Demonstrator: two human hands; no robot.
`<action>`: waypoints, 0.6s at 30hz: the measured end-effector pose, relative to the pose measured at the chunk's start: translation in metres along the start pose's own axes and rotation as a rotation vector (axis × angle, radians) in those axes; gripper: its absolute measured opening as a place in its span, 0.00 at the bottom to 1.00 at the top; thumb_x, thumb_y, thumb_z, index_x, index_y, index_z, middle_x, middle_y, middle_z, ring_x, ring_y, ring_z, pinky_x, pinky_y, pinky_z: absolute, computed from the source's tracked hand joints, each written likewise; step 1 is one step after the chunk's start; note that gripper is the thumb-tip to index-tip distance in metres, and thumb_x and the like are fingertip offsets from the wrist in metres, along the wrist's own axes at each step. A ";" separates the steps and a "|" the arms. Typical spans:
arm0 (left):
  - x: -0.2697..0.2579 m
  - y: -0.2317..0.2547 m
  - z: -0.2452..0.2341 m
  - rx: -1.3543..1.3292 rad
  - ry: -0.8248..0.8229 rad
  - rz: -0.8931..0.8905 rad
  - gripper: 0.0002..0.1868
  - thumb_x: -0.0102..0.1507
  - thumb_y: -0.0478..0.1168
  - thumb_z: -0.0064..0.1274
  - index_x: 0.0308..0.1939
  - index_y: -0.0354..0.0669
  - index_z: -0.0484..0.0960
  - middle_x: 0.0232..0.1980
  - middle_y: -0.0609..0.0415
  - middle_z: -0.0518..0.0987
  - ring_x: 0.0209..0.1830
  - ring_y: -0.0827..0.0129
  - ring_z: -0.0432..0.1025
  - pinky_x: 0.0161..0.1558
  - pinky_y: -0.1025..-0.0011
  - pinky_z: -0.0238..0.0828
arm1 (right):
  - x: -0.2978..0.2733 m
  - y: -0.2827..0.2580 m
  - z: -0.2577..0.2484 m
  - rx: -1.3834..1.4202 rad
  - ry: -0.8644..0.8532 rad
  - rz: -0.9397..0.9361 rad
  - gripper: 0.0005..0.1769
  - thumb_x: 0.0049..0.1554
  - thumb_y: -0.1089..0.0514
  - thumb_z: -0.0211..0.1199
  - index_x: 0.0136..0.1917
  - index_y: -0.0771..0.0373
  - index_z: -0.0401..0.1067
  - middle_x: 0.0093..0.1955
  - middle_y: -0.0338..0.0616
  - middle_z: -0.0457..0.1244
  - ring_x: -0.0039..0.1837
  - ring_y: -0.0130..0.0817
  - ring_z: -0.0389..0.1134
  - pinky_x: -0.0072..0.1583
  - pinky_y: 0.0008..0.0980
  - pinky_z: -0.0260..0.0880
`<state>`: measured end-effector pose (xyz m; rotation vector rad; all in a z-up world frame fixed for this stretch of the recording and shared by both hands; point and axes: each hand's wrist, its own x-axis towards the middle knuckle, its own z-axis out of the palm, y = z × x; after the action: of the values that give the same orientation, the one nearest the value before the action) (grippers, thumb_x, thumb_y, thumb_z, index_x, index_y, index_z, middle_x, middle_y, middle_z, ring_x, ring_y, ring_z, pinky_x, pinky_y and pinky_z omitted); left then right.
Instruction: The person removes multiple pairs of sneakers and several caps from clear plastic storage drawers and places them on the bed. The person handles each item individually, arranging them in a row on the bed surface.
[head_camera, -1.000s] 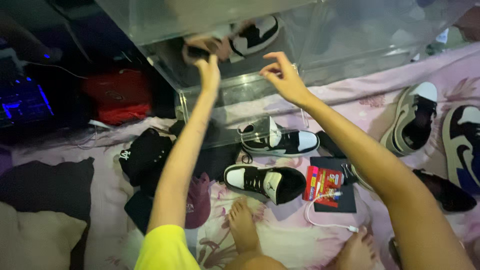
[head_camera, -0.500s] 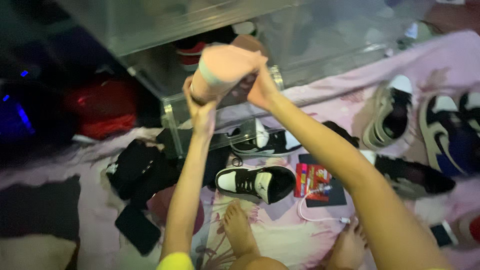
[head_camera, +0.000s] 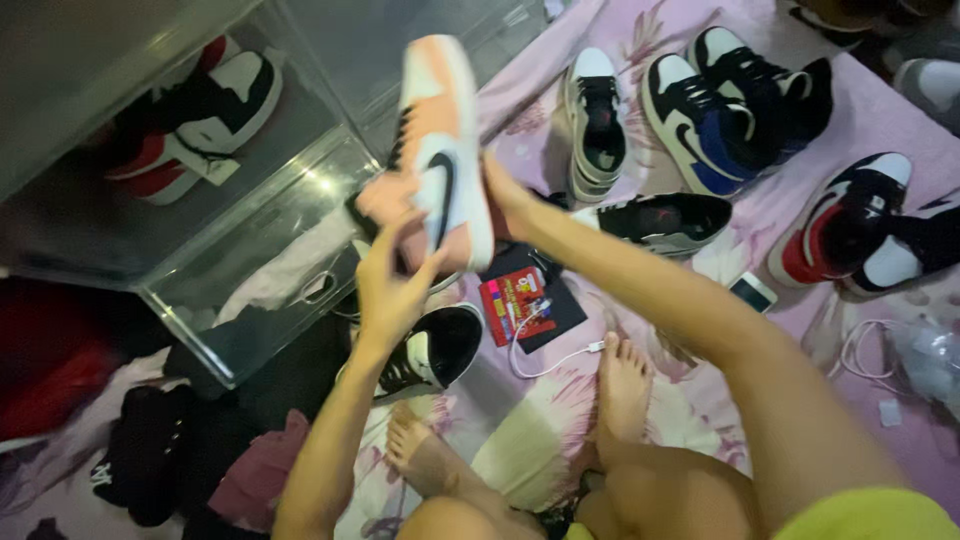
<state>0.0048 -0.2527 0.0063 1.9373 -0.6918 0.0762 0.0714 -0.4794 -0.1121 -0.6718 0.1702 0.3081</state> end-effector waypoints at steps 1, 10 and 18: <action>0.018 0.000 0.018 0.130 -0.035 -0.017 0.28 0.57 0.39 0.68 0.61 0.44 0.80 0.45 0.45 0.80 0.46 0.59 0.75 0.49 0.63 0.70 | -0.009 -0.016 -0.016 -0.050 0.031 -0.043 0.37 0.59 0.31 0.53 0.70 0.58 0.66 0.67 0.49 0.65 0.66 0.45 0.68 0.70 0.49 0.68; 0.138 -0.117 0.184 0.699 -0.345 0.505 0.37 0.48 0.32 0.60 0.63 0.51 0.79 0.33 0.48 0.81 0.40 0.52 0.76 0.53 0.56 0.66 | 0.008 -0.053 -0.175 -0.354 0.426 -0.083 0.35 0.66 0.34 0.55 0.72 0.63 0.62 0.58 0.43 0.61 0.58 0.37 0.63 0.55 0.43 0.65; 0.098 -0.124 0.037 0.407 0.052 0.346 0.20 0.64 0.37 0.57 0.60 0.49 0.74 0.62 0.47 0.77 0.62 0.52 0.70 0.64 0.54 0.62 | 0.031 -0.020 -0.126 -1.246 0.339 -0.507 0.23 0.63 0.56 0.62 0.70 0.62 0.67 0.64 0.50 0.66 0.65 0.40 0.68 0.66 0.39 0.68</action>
<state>0.1390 -0.2891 -0.0782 2.1672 -1.0315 0.5147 0.1001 -0.5668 -0.2057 -1.9630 0.1092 -0.2481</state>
